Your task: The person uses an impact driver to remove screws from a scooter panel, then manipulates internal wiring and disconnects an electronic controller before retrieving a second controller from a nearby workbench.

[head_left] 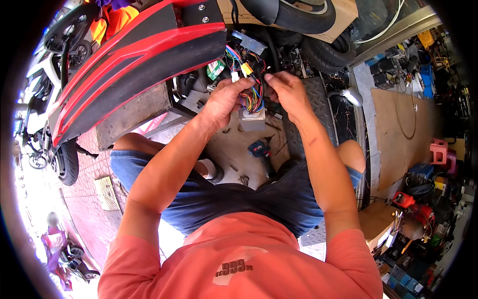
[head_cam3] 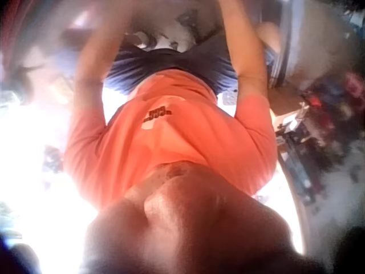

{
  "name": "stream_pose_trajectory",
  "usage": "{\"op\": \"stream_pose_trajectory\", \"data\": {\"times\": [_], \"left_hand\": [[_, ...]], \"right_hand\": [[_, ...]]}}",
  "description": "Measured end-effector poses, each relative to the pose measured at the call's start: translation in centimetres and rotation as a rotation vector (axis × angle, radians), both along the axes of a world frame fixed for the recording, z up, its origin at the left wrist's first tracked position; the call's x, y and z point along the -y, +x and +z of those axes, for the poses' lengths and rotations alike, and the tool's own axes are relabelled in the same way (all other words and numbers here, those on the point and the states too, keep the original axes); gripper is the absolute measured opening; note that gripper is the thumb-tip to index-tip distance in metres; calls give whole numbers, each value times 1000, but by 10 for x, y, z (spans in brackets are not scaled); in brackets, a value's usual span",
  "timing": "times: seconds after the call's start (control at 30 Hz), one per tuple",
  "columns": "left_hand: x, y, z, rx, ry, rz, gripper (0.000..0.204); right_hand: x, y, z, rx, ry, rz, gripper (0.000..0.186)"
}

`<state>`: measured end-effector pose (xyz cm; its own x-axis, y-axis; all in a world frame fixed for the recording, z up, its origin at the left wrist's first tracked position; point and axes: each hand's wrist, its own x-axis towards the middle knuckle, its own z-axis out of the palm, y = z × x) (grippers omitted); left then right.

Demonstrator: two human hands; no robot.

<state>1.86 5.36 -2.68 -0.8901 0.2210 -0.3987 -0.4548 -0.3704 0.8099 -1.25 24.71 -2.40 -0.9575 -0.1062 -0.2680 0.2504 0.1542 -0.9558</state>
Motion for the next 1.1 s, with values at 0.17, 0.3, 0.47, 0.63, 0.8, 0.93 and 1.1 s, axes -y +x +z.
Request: {"op": "stream_pose_trajectory", "data": {"times": [0.17,0.3,0.47,0.63,0.8,0.93,1.1], "left_hand": [[0,1,4,49,-69,3,25],[7,-3,-2,54,-169,-59,28],[9,-2,2,59,-214,-50,26],[5,2,6,55,-204,-18,26],[0,3,1,-8,-229,25,26],[-2,0,-3,-7,-264,35,26],[-13,0,-2,-37,-221,47,27]], "right_hand": [[13,0,-13,172,-192,87,26],[12,-3,-30,119,-41,170,25],[13,-1,-36,188,-200,172,23],[3,1,-21,239,-194,150,22],[-6,13,-14,228,-160,116,23],[-11,22,-14,143,-216,77,22],[-16,26,-12,17,-321,-75,21]]}}
